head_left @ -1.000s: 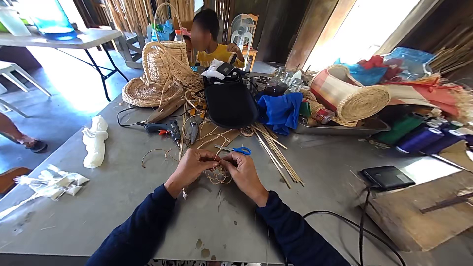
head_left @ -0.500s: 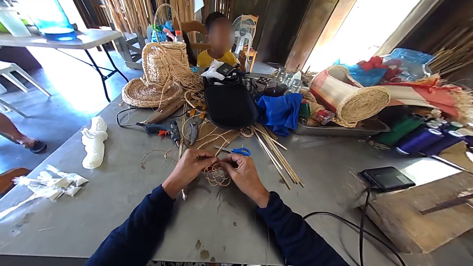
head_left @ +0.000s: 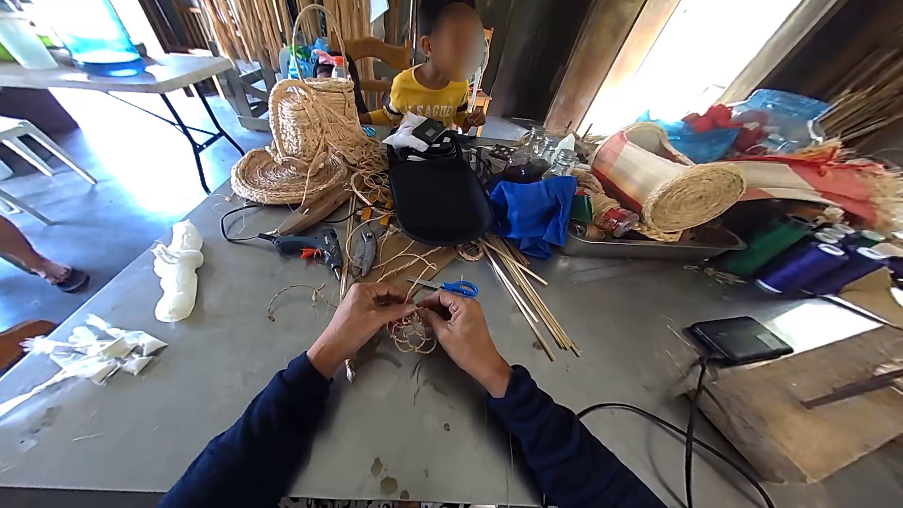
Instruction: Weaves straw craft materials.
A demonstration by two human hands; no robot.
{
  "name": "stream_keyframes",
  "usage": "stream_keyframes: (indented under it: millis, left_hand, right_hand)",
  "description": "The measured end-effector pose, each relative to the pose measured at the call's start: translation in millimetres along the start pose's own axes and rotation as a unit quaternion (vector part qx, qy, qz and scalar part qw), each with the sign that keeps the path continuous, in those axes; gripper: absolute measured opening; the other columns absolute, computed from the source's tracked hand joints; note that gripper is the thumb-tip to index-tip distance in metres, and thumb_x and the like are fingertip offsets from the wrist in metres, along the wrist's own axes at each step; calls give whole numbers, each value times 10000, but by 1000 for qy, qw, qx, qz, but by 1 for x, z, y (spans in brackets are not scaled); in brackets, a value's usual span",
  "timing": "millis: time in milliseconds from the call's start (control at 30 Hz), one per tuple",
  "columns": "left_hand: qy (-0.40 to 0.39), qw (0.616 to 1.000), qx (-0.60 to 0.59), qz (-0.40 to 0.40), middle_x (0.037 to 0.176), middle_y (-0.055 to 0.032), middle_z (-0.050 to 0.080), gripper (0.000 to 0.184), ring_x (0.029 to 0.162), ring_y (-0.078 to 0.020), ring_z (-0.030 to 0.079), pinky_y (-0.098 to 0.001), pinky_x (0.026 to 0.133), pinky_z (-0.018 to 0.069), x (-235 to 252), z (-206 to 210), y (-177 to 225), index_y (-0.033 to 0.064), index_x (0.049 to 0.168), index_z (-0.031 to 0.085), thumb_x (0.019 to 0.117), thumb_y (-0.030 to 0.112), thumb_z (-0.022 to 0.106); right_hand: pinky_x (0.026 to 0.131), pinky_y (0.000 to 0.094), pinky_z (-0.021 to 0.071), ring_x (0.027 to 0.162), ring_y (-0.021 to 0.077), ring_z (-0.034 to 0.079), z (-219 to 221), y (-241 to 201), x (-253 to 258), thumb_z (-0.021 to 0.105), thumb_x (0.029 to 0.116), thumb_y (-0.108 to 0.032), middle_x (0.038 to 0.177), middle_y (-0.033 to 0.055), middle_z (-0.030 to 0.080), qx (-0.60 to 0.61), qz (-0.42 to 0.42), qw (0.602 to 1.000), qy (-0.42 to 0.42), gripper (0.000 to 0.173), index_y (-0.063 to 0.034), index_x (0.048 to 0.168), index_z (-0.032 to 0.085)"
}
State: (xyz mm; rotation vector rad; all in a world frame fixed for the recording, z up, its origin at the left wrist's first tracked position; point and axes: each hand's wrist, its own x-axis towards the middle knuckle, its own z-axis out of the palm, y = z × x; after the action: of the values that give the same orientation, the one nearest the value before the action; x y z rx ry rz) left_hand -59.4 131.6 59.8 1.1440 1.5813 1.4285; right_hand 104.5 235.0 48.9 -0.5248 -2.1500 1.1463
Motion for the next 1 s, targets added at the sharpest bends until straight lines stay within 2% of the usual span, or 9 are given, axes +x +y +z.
stream_keyframes:
  millis: [133, 233, 300, 367, 433, 567, 700, 800, 1000]
  left_hand:
    - [-3, 999, 42, 7, 878, 6, 722, 130, 786, -35, 680, -215, 755, 579, 1, 0, 1, 18, 982, 723, 858, -1, 754]
    - [5, 996, 86, 6, 909, 0, 723, 114, 807, -26, 673, -213, 773, 570, 1, -2, 2, 18, 992, 730, 878, 15, 742]
    - [-6, 992, 127, 19, 920, 3, 718, 110, 809, -15, 659, -210, 776, 556, 1, -3, 1, 27, 998, 734, 892, 56, 732]
    - [-23, 986, 159, 36, 908, 12, 711, 109, 795, 1, 639, -203, 762, 539, 1, -2, 1, 35, 992, 737, 897, 87, 722]
    - [-35, 982, 176, 50, 896, 12, 709, 114, 783, 8, 631, -194, 749, 531, 0, -1, 0, 33, 991, 740, 897, 95, 722]
    - [-35, 985, 166, 42, 886, 19, 696, 202, 770, -9, 637, -197, 734, 540, -1, 0, 2, 26, 1068, 713, 875, 80, 745]
    - [-21, 987, 156, 43, 877, 23, 695, 280, 751, -11, 634, -194, 719, 538, -1, 1, 3, 13, 1121, 679, 859, 69, 759]
    - [-17, 983, 177, 54, 879, 13, 700, 311, 754, -21, 632, -210, 722, 534, -2, 3, 4, 10, 1158, 677, 864, 82, 746]
    - [-8, 985, 164, 57, 895, -7, 714, 326, 766, -30, 656, -212, 730, 552, -4, 6, 6, -2, 1167, 663, 865, 85, 750]
  right_hand:
    - [691, 195, 536, 705, 42, 647, -1, 0, 0, 667, 930, -92, 822, 63, 708, -21, -8, 1000, 12, 157, 27, 1016, 722]
    - [631, 272, 553, 675, 127, 673, -1, 3, 0, 658, 905, -122, 792, 81, 715, -136, -112, 976, 124, 145, -9, 922, 747]
    - [761, 374, 593, 875, 247, 709, -6, 2, 3, 684, 884, -119, 959, 123, 732, -196, -175, 951, 164, 164, -28, 986, 774]
    - [943, 480, 556, 1133, 358, 664, -12, 0, 4, 694, 896, -129, 1151, 152, 725, -219, -202, 947, 121, 237, -48, 1098, 787]
    - [1046, 537, 493, 1254, 399, 612, -14, 2, 4, 685, 917, -123, 1173, 125, 744, -231, -208, 949, 50, 216, -65, 1091, 799]
    - [1014, 443, 507, 1097, 326, 688, -12, 10, 3, 661, 941, -91, 952, 106, 767, -222, -201, 954, -3, 145, -37, 946, 795]
    - [835, 361, 558, 844, 238, 713, -7, 11, 4, 654, 919, -87, 831, 100, 744, -177, -210, 961, 40, 147, -21, 898, 783]
    - [812, 344, 565, 822, 206, 723, 1, 10, 1, 656, 901, -78, 835, 105, 751, -136, -182, 972, 53, 136, -8, 884, 771]
    - [841, 297, 567, 894, 179, 710, 5, 11, 0, 681, 897, -92, 931, 123, 742, -85, -148, 983, 60, 130, -6, 905, 779]
